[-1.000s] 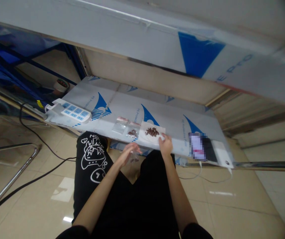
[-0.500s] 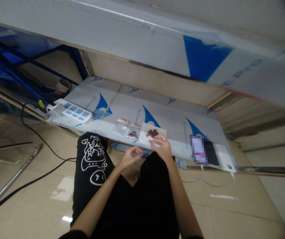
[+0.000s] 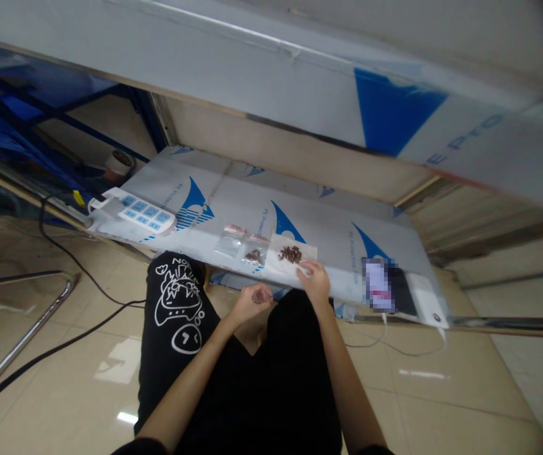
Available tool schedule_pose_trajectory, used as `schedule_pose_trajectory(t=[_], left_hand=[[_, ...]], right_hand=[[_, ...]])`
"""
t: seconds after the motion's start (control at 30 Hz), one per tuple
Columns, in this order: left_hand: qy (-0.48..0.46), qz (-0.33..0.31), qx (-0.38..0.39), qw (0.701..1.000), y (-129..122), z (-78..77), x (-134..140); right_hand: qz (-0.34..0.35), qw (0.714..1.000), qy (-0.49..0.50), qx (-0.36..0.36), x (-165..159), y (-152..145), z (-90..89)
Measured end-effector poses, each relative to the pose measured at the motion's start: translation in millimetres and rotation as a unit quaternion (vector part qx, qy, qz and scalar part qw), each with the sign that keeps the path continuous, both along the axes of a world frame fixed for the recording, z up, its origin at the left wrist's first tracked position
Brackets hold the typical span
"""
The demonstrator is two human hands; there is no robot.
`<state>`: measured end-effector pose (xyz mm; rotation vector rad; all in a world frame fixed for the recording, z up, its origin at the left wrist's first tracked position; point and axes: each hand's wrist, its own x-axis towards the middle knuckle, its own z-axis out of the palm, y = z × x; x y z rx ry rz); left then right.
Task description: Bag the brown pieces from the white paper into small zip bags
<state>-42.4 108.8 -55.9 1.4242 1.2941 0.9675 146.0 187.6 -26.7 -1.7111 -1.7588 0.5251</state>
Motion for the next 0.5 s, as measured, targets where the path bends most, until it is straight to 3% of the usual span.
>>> schedule_pose_trajectory(t=[0.13,0.5], left_hand=[[-0.027,0.01,0.004,1.0,1,-3.8,2],[-0.014,0.002,-0.02,1.0,-3,1.5,1]], right_hand=[[-0.089,0.994,-0.069,0.0,2,17,-8.8],[-0.108,0.984,-0.137,0.03,-12,32,-16.9]])
